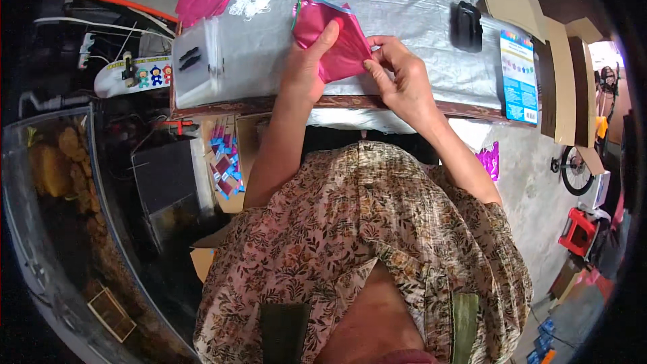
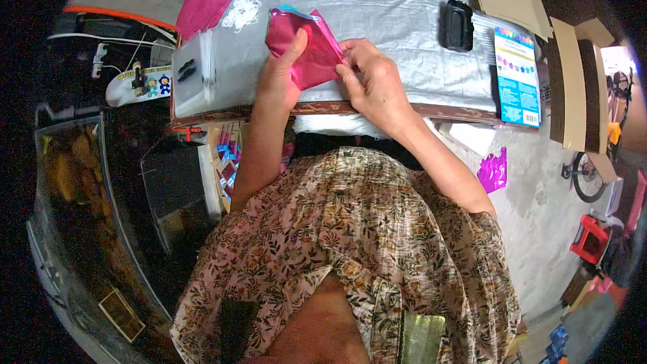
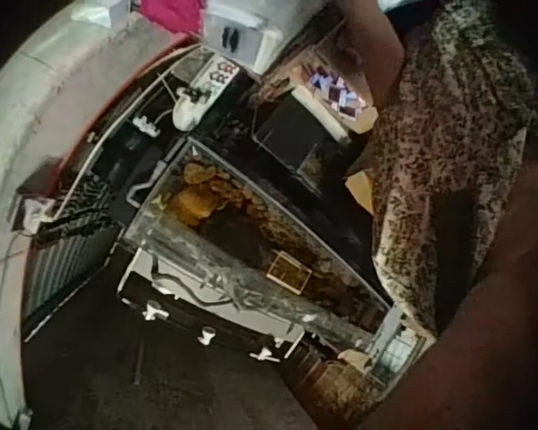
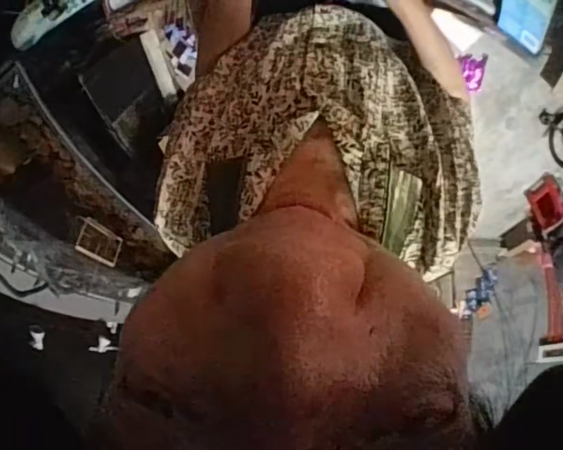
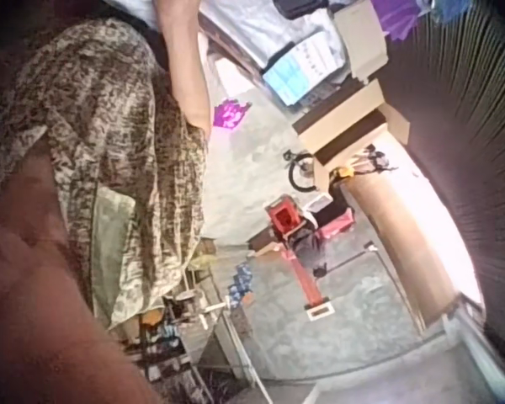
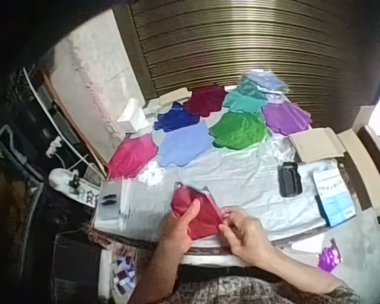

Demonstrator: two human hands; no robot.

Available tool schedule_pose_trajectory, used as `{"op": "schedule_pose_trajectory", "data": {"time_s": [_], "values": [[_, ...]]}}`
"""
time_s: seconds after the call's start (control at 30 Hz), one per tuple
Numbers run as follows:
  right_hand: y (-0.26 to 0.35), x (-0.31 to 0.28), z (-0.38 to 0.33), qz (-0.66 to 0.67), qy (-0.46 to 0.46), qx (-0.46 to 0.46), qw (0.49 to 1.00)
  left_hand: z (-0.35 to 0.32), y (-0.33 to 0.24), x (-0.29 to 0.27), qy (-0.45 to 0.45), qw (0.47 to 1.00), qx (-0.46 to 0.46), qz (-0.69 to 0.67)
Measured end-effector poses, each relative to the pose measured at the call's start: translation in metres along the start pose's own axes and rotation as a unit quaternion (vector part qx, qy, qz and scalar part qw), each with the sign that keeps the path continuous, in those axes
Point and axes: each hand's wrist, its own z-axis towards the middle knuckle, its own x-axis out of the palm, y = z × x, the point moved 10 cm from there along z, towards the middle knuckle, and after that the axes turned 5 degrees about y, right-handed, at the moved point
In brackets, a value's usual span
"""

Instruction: Folding fabric swatches and inserting them into paper sleeves for packaging.

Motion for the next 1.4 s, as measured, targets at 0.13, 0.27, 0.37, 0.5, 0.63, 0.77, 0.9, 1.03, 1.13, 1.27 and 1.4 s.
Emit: {"op": "schedule_pose_trajectory", "data": {"time_s": [0.13, 0.27, 0.37, 0.5, 0.63, 0.77, 0.9, 1.03, 1.13, 1.27, 1.4], "values": [[0.002, -0.003, 0.002, 0.057, -0.025, 0.05, 0.997, -0.003, -0.003, -0.002, -0.031, 0.998, 0.059, -0.016], [0.003, -0.005, 0.001, 0.083, -0.066, 0.046, 0.993, -0.01, -0.007, 0.013, -0.016, 0.996, 0.086, 0.026], [0.0, -0.007, 0.003, 0.087, -0.065, 0.032, 0.994, -0.016, -0.012, 0.009, -0.069, 0.99, 0.104, 0.063], [-0.002, -0.004, 0.006, 0.082, -0.032, 0.032, 0.996, -0.019, -0.015, 0.013, -0.066, 0.987, 0.135, 0.053], [0.003, -0.005, 0.006, 0.067, -0.036, 0.036, 0.996, -0.022, -0.013, 0.014, -0.062, 0.987, 0.143, 0.035], [-0.007, -0.014, 0.009, 0.12, -0.062, 0.087, 0.987, -0.02, -0.009, 0.012, -0.039, 0.991, 0.122, 0.042], [-0.03, -0.014, 0.016, 0.204, -0.012, 0.162, 0.965, -0.021, 0.001, 0.006, -0.015, 0.996, 0.078, 0.036], [-0.039, -0.004, 0.015, 0.249, 0.077, 0.203, 0.944, -0.025, 0.004, 0.017, 0.016, 0.997, 0.057, 0.048], [-0.041, -0.001, 0.014, 0.251, 0.087, 0.214, 0.94, -0.024, 0.006, 0.017, 0.016, 0.997, 0.056, 0.058], [-0.04, 0.001, 0.014, 0.231, 0.076, 0.19, 0.951, -0.025, 0.006, 0.018, -0.002, 0.995, 0.063, 0.075], [-0.006, -0.011, 0.012, 0.01, -0.037, 0.06, 0.997, -0.027, 0.005, 0.018, -0.042, 0.992, 0.095, 0.071]]}}
